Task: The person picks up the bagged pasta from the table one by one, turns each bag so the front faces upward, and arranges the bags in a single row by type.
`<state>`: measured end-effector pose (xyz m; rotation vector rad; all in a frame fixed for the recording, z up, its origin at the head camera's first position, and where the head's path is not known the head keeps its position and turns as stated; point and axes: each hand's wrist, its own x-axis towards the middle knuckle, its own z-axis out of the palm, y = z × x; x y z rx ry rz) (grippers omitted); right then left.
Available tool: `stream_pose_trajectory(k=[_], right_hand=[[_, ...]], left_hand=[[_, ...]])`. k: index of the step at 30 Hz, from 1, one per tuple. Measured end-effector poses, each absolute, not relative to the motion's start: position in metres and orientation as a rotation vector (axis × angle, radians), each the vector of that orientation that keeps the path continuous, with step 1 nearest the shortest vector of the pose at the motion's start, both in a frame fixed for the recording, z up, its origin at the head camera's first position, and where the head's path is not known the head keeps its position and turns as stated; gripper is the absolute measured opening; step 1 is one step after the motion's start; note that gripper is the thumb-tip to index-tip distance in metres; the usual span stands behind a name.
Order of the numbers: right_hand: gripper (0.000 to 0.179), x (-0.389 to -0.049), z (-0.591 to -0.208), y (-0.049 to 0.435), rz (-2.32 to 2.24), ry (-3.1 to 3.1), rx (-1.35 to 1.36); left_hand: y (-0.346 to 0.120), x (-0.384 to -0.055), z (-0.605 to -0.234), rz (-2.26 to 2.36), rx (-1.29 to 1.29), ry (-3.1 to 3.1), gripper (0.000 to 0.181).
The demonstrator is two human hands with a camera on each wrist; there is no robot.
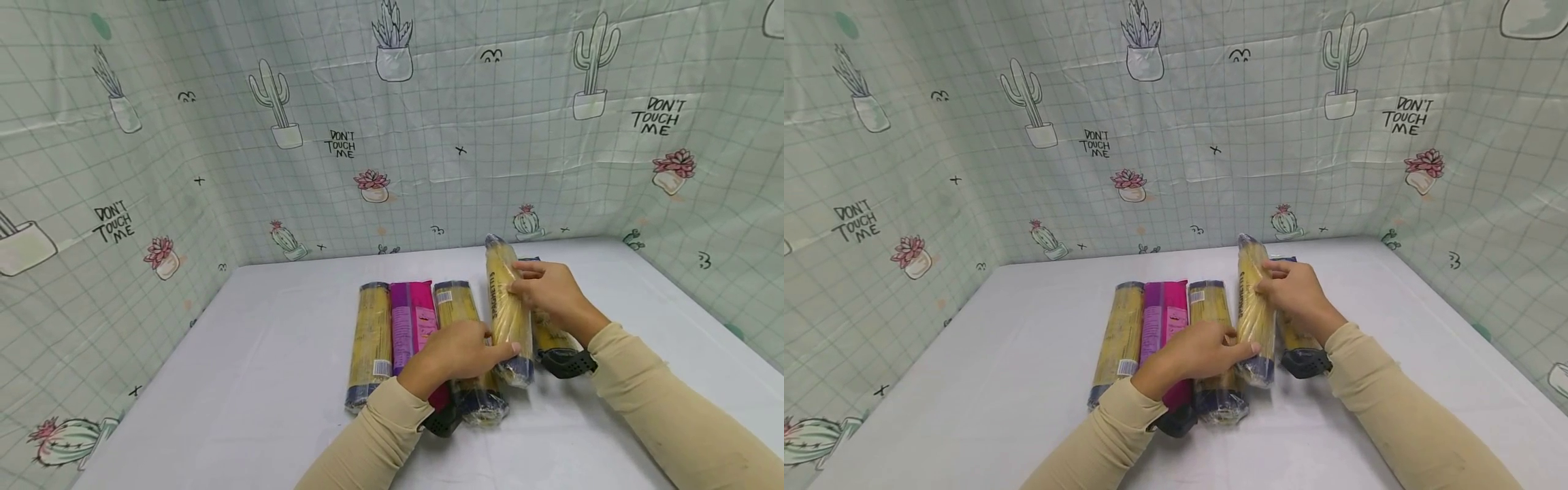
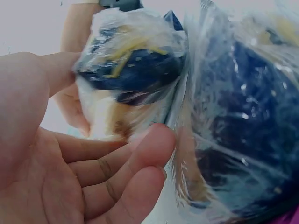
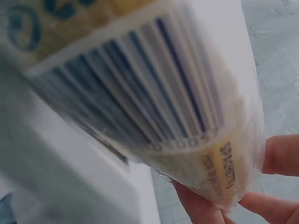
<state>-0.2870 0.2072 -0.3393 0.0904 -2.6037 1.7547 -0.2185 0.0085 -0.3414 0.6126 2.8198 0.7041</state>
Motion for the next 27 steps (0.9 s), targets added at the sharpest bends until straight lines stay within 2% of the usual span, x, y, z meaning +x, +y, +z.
stream_pose_trajectory(k=[4,13,20,27], right_hand=[[0.060,-0.286,-0.335,0.206,1.833,-2.531,0.082],[0.058,-0.284,-0.331,0.205,1.870,-2.417,0.061],[0.057,-0.283,-0.328,0.207,1.897,-2.339,0.062],[0.059,-0.282,-0.325,0.208,1.922,-2.314,0.075]], left_hand=[[0.009,-0.219,-0.341,0.722,0.597,2.821,0.056],[0.011,-0.219,-0.344,1.146,0.701,2.591,0.043],[0.011,-0.219,-0.345,1.354,0.684,2.385,0.054],[0.011,-0.220,-0.345,1.330,0.697,2.474,0.069]])
